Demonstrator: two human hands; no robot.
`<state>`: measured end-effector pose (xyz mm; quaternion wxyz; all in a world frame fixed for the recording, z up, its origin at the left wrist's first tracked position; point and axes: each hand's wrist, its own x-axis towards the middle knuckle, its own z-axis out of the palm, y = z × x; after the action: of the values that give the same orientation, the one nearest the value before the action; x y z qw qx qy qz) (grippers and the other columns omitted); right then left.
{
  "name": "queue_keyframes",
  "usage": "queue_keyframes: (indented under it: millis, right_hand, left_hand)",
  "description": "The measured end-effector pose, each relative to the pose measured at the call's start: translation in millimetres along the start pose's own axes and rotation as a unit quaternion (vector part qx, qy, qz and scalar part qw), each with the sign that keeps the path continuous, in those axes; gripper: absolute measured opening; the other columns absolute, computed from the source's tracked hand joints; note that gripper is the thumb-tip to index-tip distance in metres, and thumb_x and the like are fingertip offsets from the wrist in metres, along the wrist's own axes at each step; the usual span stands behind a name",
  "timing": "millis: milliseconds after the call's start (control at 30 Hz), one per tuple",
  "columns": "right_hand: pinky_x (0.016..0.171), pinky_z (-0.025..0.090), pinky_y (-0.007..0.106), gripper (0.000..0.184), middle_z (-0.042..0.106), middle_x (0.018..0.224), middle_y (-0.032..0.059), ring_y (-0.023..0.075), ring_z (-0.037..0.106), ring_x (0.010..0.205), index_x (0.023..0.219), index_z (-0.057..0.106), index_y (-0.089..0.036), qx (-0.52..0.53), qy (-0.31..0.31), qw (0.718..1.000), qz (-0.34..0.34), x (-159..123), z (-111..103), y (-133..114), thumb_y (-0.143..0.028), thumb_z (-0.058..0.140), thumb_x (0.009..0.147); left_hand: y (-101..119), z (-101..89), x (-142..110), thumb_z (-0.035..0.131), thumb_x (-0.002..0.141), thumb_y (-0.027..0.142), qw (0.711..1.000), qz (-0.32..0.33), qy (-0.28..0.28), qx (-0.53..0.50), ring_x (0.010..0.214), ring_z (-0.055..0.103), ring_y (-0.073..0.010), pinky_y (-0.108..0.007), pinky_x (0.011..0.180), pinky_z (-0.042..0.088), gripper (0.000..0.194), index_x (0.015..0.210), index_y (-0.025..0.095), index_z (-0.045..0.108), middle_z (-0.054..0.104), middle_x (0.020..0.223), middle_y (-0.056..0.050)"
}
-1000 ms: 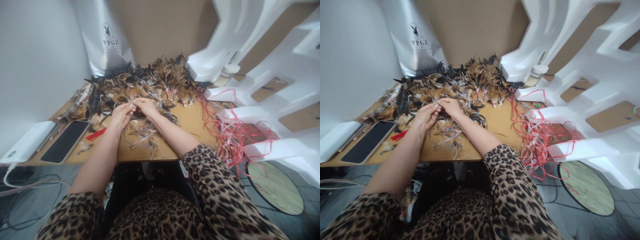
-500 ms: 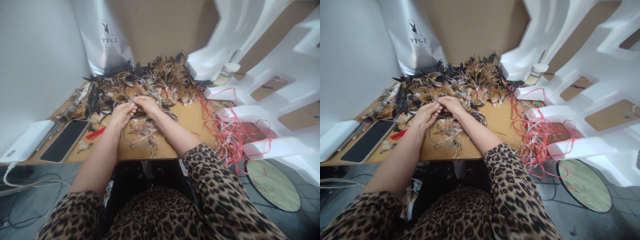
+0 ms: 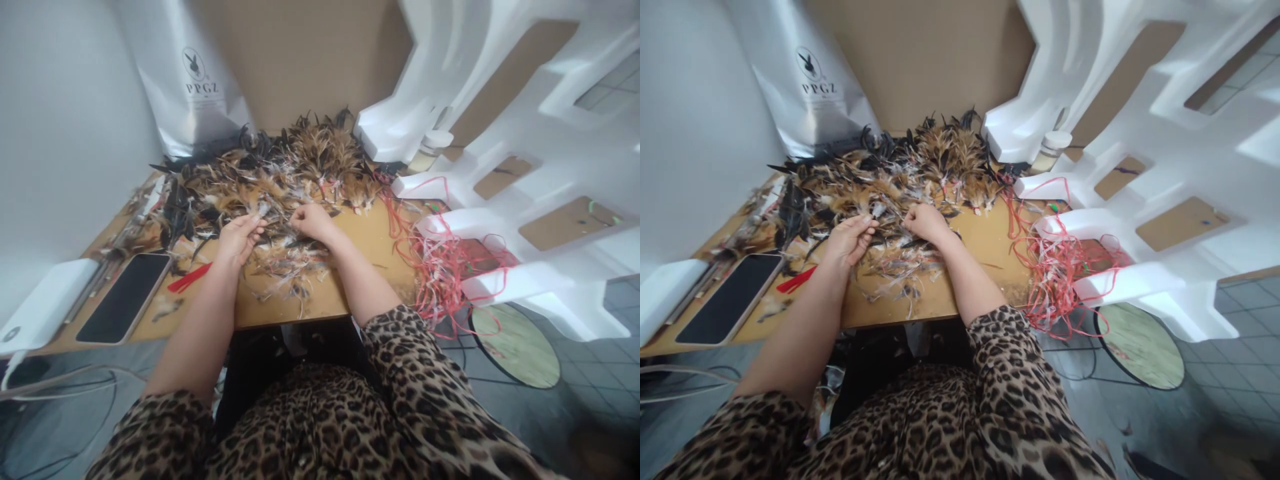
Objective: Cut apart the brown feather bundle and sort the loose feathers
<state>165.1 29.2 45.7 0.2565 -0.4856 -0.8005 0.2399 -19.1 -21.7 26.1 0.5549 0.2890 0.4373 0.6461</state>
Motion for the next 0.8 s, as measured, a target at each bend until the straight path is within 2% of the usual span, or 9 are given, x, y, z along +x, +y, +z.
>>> queue_keyframes:
  millis: [133,233,333,400,433,533,633,800]
  right_hand:
    - [0.073,0.045,0.032,0.019,0.070,0.090,0.0122,0.0234,0.063,0.085,0.081,0.070,-0.017,-0.182,-0.037,0.982,0.041,-9,11,-19,-0.029,0.060,0.071]
    - [0.074,0.045,0.032,0.017,0.069,0.094,0.0147,0.0244,0.063,0.087,0.081,0.070,-0.016,-0.201,-0.045,0.977,0.056,-8,17,-18,-0.022,0.057,0.072]
    - [0.068,0.043,0.026,0.010,0.068,0.077,0.0070,0.0177,0.061,0.075,0.070,0.067,-0.017,-0.086,-0.021,0.994,0.061,-5,15,-9,-0.021,0.058,0.070]
    - [0.059,0.040,0.022,0.013,0.064,0.065,0.0020,0.0114,0.056,0.060,0.063,0.061,-0.016,0.067,-0.013,0.996,0.065,-4,13,-4,-0.026,0.059,0.070]
    - [0.055,0.038,0.021,0.018,0.063,0.062,0.0004,0.0087,0.052,0.054,0.061,0.059,-0.015,0.155,-0.015,0.985,0.071,-4,11,-4,-0.031,0.060,0.071]
    - [0.045,0.030,0.018,0.031,0.058,0.055,-0.0027,0.0043,0.041,0.043,0.062,0.057,-0.015,0.365,-0.025,0.926,0.096,-5,11,-7,-0.045,0.063,0.069]
    - [0.041,0.022,0.018,0.036,0.047,0.043,-0.0065,0.0033,0.033,0.038,0.062,0.059,-0.014,0.424,-0.029,0.899,0.104,-6,15,-13,-0.049,0.067,0.065]
    - [0.041,0.019,0.019,0.036,0.043,0.041,-0.0080,0.0033,0.029,0.038,0.058,0.054,-0.016,0.425,-0.018,0.901,0.089,-6,26,-16,-0.048,0.067,0.065]
  left_hand:
    - [-4,-1.4,2,0.075,0.064,0.014,1.000,0.003,-0.001,0.002,0.047,0.057,-0.0039,-0.009,0.042,0.041,0.015,0.074,0.009,0.065,0.068,0.065,-0.005]
    - [-7,-2.4,3,0.075,0.063,0.015,1.000,-0.002,-0.004,0.001,0.048,0.058,-0.0042,-0.009,0.042,0.042,0.015,0.073,0.009,0.065,0.068,0.066,-0.005]
    - [-7,-1.8,2,0.075,0.064,0.014,1.000,-0.021,-0.007,0.000,0.049,0.059,-0.0050,-0.010,0.042,0.043,0.015,0.073,0.009,0.064,0.069,0.066,-0.005]
    - [-7,-0.9,1,0.074,0.064,0.013,0.999,-0.035,-0.012,0.000,0.050,0.060,-0.0057,-0.010,0.042,0.043,0.014,0.074,0.009,0.065,0.069,0.068,-0.007]
    - [-7,-0.6,1,0.074,0.064,0.012,0.999,-0.043,-0.015,0.001,0.051,0.060,-0.0060,-0.010,0.043,0.044,0.014,0.074,0.009,0.065,0.069,0.069,-0.007]
    - [-8,0.1,0,0.072,0.065,0.010,0.998,-0.065,-0.023,0.002,0.053,0.062,-0.0066,-0.010,0.043,0.044,0.011,0.074,0.008,0.065,0.070,0.071,-0.008]
    - [-9,0.7,0,0.072,0.065,0.009,0.996,-0.081,-0.027,0.004,0.053,0.063,-0.0074,-0.010,0.042,0.044,0.011,0.074,0.008,0.065,0.070,0.070,-0.008]
    - [-10,2.3,-2,0.070,0.066,0.006,0.995,-0.096,-0.030,0.002,0.052,0.063,-0.0077,-0.010,0.040,0.042,0.009,0.073,0.008,0.064,0.068,0.065,-0.006]
